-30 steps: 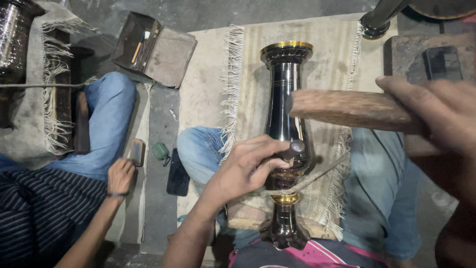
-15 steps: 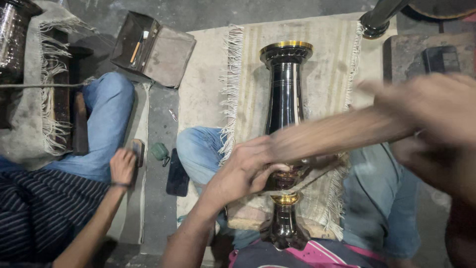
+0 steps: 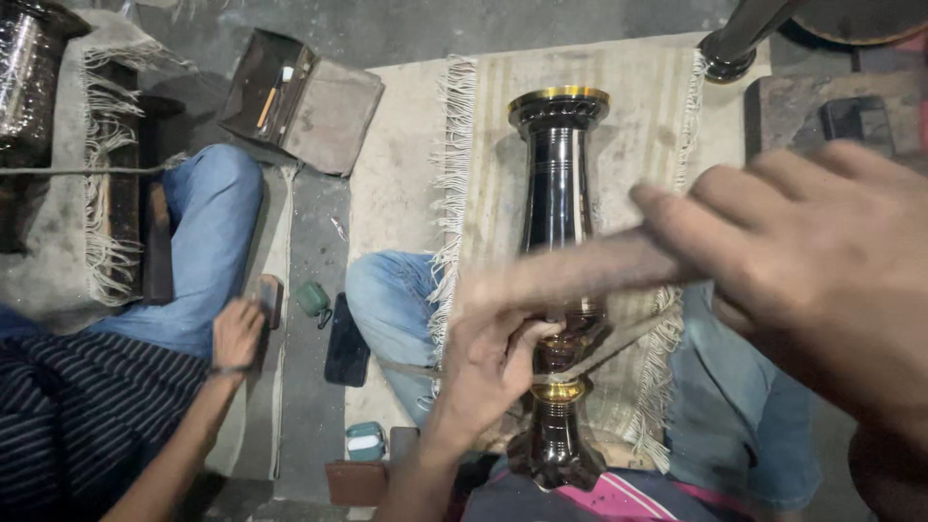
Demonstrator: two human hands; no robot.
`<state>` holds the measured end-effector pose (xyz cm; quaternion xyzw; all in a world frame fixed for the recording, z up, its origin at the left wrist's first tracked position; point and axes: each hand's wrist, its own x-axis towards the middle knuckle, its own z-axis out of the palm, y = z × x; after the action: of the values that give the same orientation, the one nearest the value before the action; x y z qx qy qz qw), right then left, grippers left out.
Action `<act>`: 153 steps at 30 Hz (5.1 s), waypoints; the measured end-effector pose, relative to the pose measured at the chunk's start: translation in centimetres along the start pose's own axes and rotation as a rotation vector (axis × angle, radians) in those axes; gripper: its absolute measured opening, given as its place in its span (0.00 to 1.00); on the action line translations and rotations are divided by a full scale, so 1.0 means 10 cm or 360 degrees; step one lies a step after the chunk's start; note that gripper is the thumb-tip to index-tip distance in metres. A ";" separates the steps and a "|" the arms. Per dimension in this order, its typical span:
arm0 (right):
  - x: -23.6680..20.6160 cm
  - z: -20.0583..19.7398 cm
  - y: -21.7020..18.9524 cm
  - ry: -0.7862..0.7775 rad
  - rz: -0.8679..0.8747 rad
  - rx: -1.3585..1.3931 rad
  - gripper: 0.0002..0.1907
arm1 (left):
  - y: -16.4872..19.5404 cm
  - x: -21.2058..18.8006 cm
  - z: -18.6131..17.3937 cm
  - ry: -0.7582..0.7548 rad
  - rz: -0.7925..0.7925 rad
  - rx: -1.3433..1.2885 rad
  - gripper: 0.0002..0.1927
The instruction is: The person sits on the floor holding a punch against a brass vase and strikes the punch with a wooden mallet, working around the vase's surface to shape and decorate it. The person repositions the punch repeatedly and rotates the vase between hammering sequences.
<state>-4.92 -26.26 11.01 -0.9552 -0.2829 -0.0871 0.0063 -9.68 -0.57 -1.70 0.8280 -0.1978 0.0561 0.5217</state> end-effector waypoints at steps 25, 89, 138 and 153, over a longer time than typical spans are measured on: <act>0.18 -0.05 -0.13 0.0409 -0.0211 0.0276 0.27 | -0.25 -0.63 0.66 0.1050 -0.0397 -0.0387 0.15; -0.60 1.04 0.18 0.0624 0.0752 0.1008 0.31 | 0.32 0.34 -0.12 -0.0212 -0.0466 -0.0317 0.17; -0.53 0.55 0.30 0.0266 0.0307 0.0686 0.28 | 0.27 0.22 -0.04 -0.0057 -0.0311 -0.0128 0.15; -0.39 1.37 -0.11 0.0845 0.0745 0.2228 0.40 | 0.08 0.48 -0.24 -0.0540 -0.0103 -0.0194 0.18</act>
<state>-6.54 -26.60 -3.15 -0.7110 -0.0523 -0.1104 0.6925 -5.30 -0.06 1.53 0.7985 -0.2592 -0.1133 0.5314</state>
